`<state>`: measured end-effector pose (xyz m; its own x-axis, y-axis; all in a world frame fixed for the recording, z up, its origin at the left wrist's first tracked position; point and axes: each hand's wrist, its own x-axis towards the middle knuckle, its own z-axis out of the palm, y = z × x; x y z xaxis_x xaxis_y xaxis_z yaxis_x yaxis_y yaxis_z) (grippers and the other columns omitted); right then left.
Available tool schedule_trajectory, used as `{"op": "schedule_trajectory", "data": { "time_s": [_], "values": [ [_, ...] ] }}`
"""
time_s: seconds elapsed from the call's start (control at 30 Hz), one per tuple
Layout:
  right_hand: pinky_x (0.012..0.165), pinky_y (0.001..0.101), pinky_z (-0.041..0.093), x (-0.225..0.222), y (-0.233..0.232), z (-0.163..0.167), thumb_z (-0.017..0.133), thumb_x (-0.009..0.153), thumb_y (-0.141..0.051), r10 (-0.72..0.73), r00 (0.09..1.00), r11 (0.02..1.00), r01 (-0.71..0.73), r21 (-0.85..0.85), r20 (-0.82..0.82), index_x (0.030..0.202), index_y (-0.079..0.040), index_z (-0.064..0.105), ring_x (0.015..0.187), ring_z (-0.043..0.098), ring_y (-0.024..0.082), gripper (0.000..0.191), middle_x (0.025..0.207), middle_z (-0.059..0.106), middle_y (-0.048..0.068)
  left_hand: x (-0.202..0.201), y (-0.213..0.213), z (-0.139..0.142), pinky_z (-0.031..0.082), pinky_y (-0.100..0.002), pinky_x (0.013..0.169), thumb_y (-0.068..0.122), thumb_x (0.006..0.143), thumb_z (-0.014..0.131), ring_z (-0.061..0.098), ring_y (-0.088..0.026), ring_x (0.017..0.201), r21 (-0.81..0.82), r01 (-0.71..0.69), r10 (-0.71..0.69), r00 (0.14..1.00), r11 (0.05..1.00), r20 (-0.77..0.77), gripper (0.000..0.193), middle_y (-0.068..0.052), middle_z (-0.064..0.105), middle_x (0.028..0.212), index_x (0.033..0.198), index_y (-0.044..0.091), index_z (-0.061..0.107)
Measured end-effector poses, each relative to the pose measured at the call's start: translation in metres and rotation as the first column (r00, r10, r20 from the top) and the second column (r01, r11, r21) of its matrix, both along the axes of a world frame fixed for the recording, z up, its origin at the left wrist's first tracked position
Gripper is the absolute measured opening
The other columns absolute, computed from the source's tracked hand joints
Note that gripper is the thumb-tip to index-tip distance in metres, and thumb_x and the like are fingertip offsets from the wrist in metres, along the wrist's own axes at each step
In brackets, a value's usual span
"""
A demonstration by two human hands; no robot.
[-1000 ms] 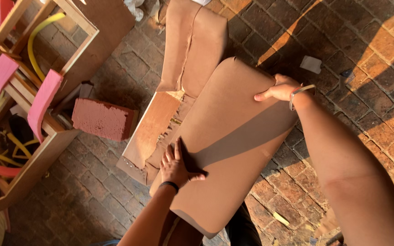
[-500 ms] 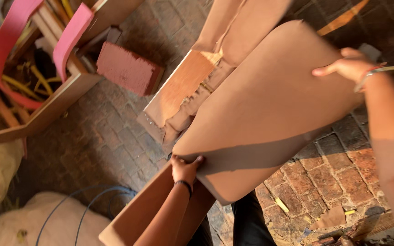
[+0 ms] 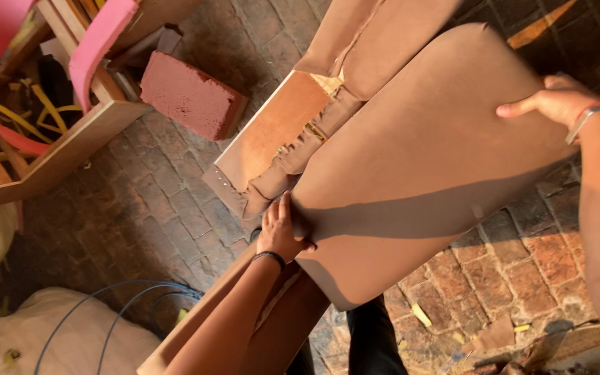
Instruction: The person uses a pneumatic staple gun to fasten brown fabric onto a wooden chair frame on the brick floor, then repositions the upholstered pieces and uses a hammer to drive tacks along the fabric edges of the chair back and seat.
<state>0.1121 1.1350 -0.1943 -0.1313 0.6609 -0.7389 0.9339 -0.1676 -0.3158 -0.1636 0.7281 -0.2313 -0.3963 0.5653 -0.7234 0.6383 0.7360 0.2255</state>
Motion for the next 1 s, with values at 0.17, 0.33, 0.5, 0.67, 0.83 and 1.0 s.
{"op": "schedule_trajectory", "data": {
  "time_s": [0.17,0.33,0.5,0.67,0.83,1.0],
  "values": [
    [0.100,0.0622,0.034,0.005,0.008,-0.009,0.101,0.062,-0.042,-0.056,0.998,0.998,0.056,0.018,-0.012,0.150,0.005,0.035,0.135,0.037,0.044,0.120,0.148,0.039,0.029,0.005,0.014,0.000,0.034,-0.049,0.120,0.039,0.046,0.103,0.031,-0.036,0.149,-0.187,0.060,-0.074,0.995,0.981,-0.070,0.157,-0.018,0.033,0.158,0.163,0.006,0.003],
    [0.110,0.0579,0.041,0.007,0.018,-0.010,0.091,0.063,-0.041,-0.042,0.996,0.992,0.052,-0.119,0.082,0.142,0.005,0.058,0.133,0.057,0.042,0.097,0.141,0.062,0.028,0.025,0.045,0.006,0.027,-0.061,0.115,0.038,0.045,0.108,0.015,-0.046,0.151,-0.361,0.288,-0.327,0.943,0.887,-0.053,0.174,-0.026,0.006,0.165,0.158,0.003,-0.020],
    [0.111,0.0515,0.039,0.015,0.003,0.004,0.088,0.063,-0.041,-0.051,0.996,0.999,0.052,0.006,-0.076,0.150,-0.006,0.048,0.137,0.052,0.037,0.102,0.147,0.056,0.020,0.032,0.064,0.021,0.024,-0.063,0.116,0.037,0.048,0.107,0.010,-0.047,0.152,-0.482,0.297,-0.352,0.935,0.824,-0.027,0.177,-0.026,-0.002,0.166,0.156,0.009,-0.031],
    [0.121,0.0593,0.033,0.027,-0.055,0.016,0.065,0.088,-0.052,0.031,0.999,0.938,-0.037,0.345,0.022,0.161,-0.019,0.037,0.151,0.036,0.046,0.085,0.170,0.031,0.018,0.041,0.069,0.040,0.028,-0.061,0.113,0.039,0.049,0.105,0.020,-0.045,0.148,-0.523,0.298,-0.385,0.921,0.798,-0.062,0.177,-0.025,0.002,0.166,0.158,0.009,-0.032],
    [0.117,0.0755,-0.011,-0.005,-0.140,0.000,0.037,0.096,-0.074,0.316,0.948,0.802,-0.292,0.522,0.045,0.167,-0.019,0.015,0.155,-0.015,0.053,0.092,0.172,-0.007,0.026,0.048,0.069,0.052,0.028,-0.057,0.114,0.039,0.050,0.105,0.021,-0.044,0.147,-0.522,0.284,-0.383,0.919,0.804,-0.090,0.179,-0.023,0.003,0.166,0.157,0.009,-0.034],
    [0.112,0.0749,-0.011,-0.079,-0.271,0.006,0.068,0.071,-0.075,0.570,0.821,0.774,-0.549,0.317,0.030,0.165,-0.021,0.007,0.149,-0.021,0.054,0.123,0.165,-0.018,0.028,0.050,0.064,0.059,0.031,-0.058,0.114,0.039,0.049,0.105,0.028,-0.043,0.145,-0.506,0.300,-0.374,0.926,0.809,-0.048,0.180,-0.021,0.013,0.164,0.158,0.009,-0.035]
  ]
}}
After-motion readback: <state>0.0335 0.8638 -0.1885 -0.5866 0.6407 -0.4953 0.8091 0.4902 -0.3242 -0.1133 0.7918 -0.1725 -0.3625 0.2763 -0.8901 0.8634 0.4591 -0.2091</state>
